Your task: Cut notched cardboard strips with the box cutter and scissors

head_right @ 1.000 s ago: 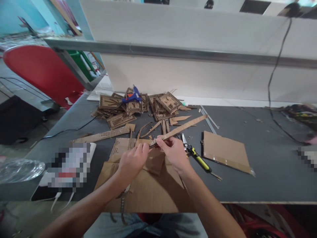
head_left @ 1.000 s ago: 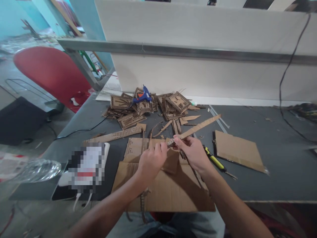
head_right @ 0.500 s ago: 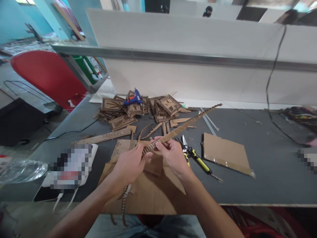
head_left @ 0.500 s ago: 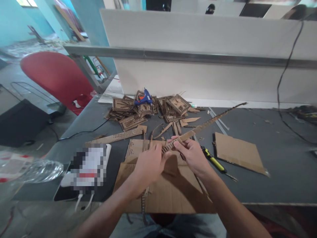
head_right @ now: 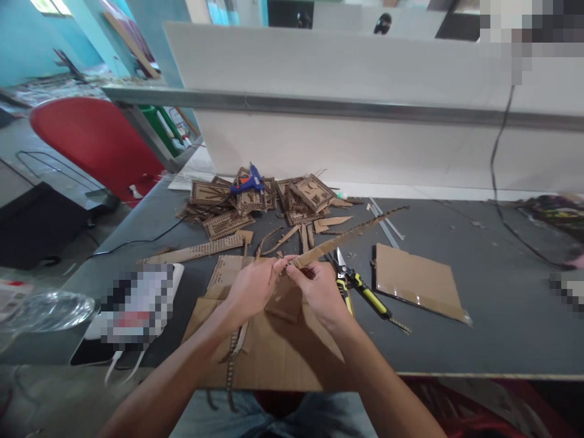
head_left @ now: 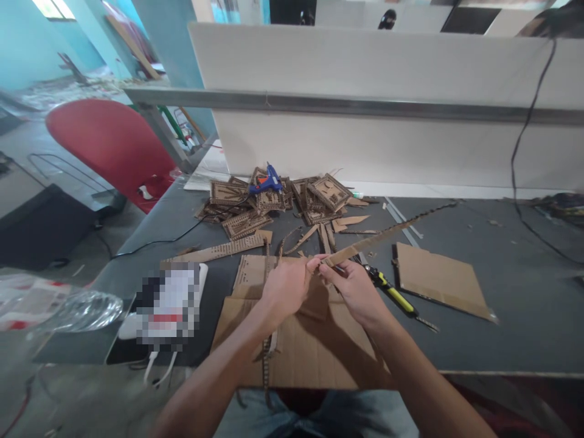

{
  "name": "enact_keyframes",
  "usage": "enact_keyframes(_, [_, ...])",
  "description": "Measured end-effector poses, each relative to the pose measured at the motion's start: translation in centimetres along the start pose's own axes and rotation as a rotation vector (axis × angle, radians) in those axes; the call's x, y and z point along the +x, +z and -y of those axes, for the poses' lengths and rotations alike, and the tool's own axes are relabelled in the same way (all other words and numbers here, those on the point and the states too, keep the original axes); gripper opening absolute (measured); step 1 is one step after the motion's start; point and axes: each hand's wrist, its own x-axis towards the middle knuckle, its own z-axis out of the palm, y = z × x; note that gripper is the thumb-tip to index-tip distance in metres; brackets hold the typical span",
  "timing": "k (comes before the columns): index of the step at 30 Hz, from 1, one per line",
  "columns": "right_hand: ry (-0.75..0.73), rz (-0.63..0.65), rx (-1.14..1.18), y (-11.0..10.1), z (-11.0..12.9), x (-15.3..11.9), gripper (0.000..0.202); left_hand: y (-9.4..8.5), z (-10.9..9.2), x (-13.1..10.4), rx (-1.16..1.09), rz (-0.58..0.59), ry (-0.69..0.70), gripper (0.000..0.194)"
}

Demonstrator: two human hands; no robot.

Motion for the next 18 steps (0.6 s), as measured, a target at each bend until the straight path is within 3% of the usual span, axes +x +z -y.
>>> enact_keyframes(5, [0.010,0.069,-0.272,-2.3,-0.5,-0.6,0.039,0.0,0.8,0.1,0.128,0.010,-0.078,0.058])
enact_keyframes(7, [0.005,-0.004,-0.510,-4.3,-1.0,-1.2,0.045,-0.1,1.3,0.1,0.159,0.010,-0.089,0.055])
enact_keyframes(10, [-0.048,-0.221,-0.946,-7.7,-2.7,-2.6,0.051,-0.3,2.1,-0.1,0.187,0.006,-0.113,0.053])
enact_keyframes(12, [0.026,-0.321,-1.184,-9.6,-4.3,-3.8,0.062,-0.2,2.5,-0.2,0.188,0.014,-0.127,0.051])
enact_keyframes(15, [0.178,-0.304,-1.377,-11.0,-6.5,-5.7,0.082,-0.1,3.0,-0.2,0.186,0.017,-0.140,0.050])
enact_keyframes(18, [0.190,-0.262,-1.433,-11.1,-7.3,-6.6,0.090,-0.1,3.2,-0.1,0.200,0.013,-0.137,0.051])
